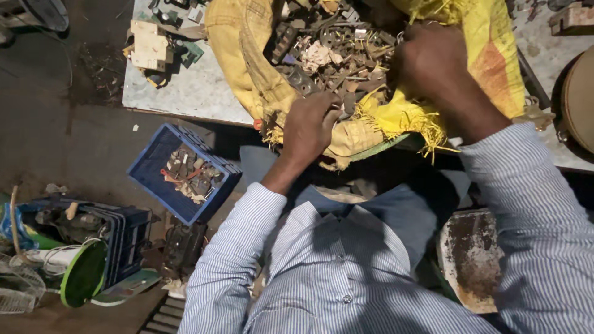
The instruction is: The person sorts small electronic components from a yellow sack, picking up items and placing them into a blue crate. The person handles various metal and plastic parts by hand, occasionally moving items aside to reach deeper into the sack.
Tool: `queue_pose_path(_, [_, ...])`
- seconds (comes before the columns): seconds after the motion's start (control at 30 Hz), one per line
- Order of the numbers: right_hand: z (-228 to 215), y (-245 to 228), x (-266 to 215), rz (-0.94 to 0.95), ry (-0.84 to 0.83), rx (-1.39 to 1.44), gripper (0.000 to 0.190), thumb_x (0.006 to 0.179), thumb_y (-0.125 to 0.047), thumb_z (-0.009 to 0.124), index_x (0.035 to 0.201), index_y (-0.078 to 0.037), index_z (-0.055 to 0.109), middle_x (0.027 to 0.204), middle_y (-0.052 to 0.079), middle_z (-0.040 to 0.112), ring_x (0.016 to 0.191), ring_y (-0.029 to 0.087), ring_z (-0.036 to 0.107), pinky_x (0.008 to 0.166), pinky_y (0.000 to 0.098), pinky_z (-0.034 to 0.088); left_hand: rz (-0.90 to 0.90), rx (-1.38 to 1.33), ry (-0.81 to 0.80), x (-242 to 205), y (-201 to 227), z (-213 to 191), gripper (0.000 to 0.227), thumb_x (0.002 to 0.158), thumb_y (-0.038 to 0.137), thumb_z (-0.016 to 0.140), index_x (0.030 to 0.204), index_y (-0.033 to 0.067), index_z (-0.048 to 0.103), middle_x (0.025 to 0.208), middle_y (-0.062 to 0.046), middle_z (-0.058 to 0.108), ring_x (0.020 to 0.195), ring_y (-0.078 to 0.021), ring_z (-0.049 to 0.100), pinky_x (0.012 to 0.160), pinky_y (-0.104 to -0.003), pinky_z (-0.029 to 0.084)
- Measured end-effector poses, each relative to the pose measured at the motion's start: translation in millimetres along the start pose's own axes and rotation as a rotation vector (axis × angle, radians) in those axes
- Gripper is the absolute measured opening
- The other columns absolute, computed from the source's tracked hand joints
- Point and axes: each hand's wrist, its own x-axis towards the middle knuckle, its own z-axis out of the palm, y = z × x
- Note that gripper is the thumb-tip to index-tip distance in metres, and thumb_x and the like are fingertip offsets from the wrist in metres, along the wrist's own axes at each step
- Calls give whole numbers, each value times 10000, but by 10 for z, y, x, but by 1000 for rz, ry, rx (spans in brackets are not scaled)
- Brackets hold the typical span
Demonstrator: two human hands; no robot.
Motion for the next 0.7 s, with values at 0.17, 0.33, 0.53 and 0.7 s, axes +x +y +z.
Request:
queue_pose_path(0.17, [162,262,43,-70,258,315,206,989,-308,804,1075,-121,792,1005,98,706,906,269,671,812,429,516,-458,-609,104,171,-29,35,86,1021,55,629,1104,38,644,975,-101,707,888,-228,683,750,-353,567])
queue_pose_path(0.33, [101,300,82,-141,356,517,133,1035,-212,777,1061,-81,774,973,102,693,924,281,664,858,417,512,-648,-1323,113,313,-168,96,148,1033,107,549,1161,79,482,1148,-103,644,1041,-237,727,866,-439,636])
queue_pose_path(0.53, [-119,122,164,-246,477,438,101,1071,-153,720,1064,-62,763,939,97,695,949,275,656,879,432,504,-640,-1300,44,252,-274,150,255,1056,237,573,1248,92,489,1217,-112,640,1092,-226,650,893,-436,594])
queue_pose_path(0.7, [-240,-109,333,-309,437,553,158,1124,-189,696,1064,-47,731,977,107,690,929,276,656,849,429,506,-686,-1295,-22,263,-258,78,408,1034,365,558,1338,100,492,1223,-71,649,1077,-209,659,847,-391,579])
